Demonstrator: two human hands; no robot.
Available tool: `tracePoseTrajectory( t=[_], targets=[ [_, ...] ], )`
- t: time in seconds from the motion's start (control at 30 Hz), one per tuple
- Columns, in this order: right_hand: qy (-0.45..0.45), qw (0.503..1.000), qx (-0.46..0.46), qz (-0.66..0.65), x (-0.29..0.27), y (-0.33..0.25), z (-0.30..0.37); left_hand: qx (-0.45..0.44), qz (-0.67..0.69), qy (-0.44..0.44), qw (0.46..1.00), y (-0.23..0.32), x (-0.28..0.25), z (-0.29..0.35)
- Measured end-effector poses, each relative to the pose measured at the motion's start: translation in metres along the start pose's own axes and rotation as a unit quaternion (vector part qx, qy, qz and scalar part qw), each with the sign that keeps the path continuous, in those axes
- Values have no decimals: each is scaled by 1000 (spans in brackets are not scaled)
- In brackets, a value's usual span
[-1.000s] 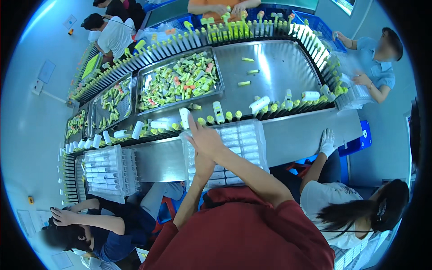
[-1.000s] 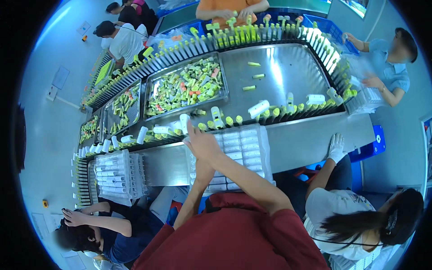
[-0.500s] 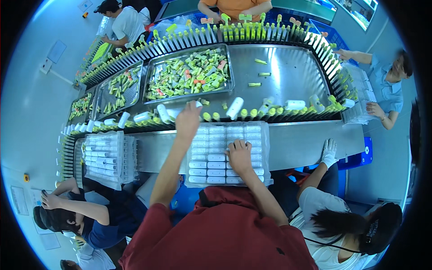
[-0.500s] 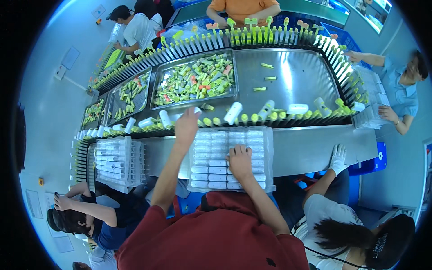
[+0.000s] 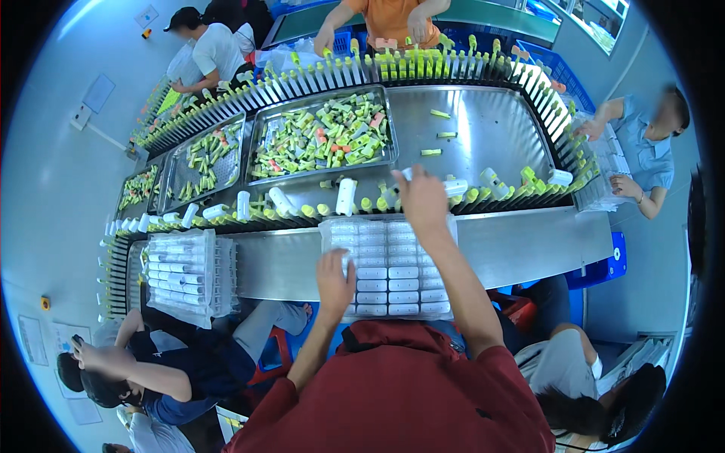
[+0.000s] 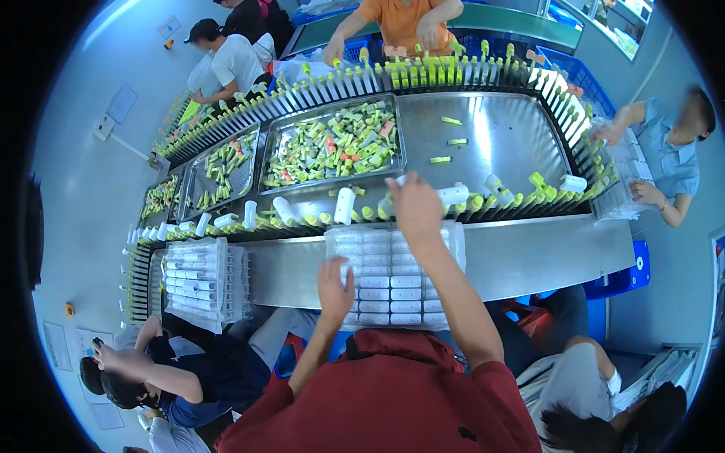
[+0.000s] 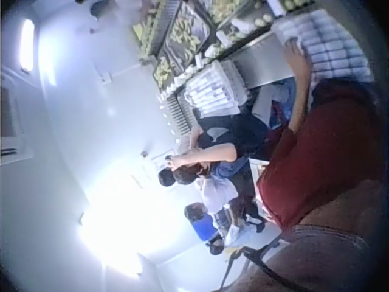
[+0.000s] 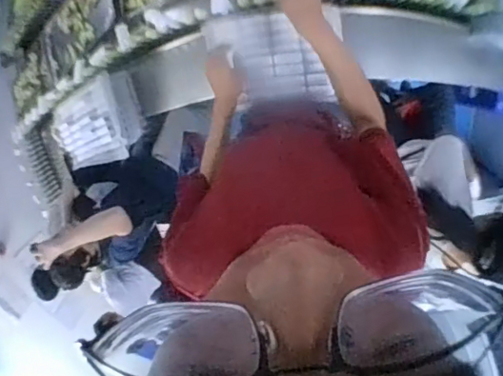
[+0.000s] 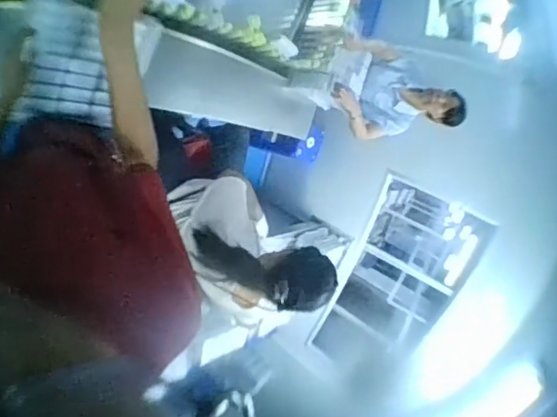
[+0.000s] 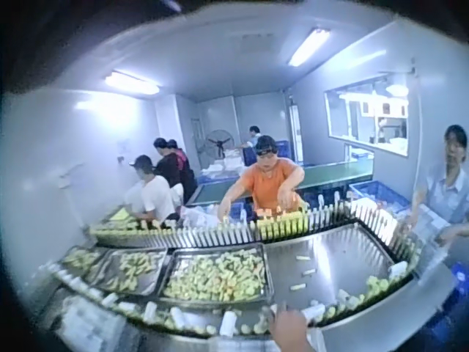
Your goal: The person packs items by picking small white components from the assembly line and placing them into the compartments of a plastic tray by hand.
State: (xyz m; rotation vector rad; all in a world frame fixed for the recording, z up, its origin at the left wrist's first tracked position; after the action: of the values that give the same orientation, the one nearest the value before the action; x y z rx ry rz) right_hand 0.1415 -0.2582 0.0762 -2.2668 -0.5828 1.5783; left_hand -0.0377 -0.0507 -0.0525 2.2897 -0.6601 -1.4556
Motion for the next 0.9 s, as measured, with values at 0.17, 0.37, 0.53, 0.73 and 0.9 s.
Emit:
tracePoseTrajectory(
  t=[0.17,0.37,0.53,0.73,0.9],
  targets=[
    [-56,987,-79,125,101,-48,19,59,-19,-76,995,22,23,22],
    [-55,984,-139,-96,75,-72,43,36,-29,-133,990,20,32,5],
    [-155,979,-110,-67,57,4,121,44,16,-81,996,12,24,-1],
    [-122,972,-193,61,59,56,212,-145,258,-119,948,69,6,-93],
    [-118,980,-161,0,66,73,224,-46,65,-11,997,82,18,-172]
  ],
)
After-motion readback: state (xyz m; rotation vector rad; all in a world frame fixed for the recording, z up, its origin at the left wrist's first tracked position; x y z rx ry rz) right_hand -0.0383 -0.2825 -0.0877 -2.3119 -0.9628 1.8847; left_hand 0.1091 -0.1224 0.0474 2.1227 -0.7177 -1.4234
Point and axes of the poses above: each hand's wrist, its own z-axis away from the middle knuckle, its own x-axis out of the palm, y = z × x, the point moved 4 cm from there along -z, towards the middle knuckle, and after that the axes turned 3 degrees about x, right-handed, at the moved point
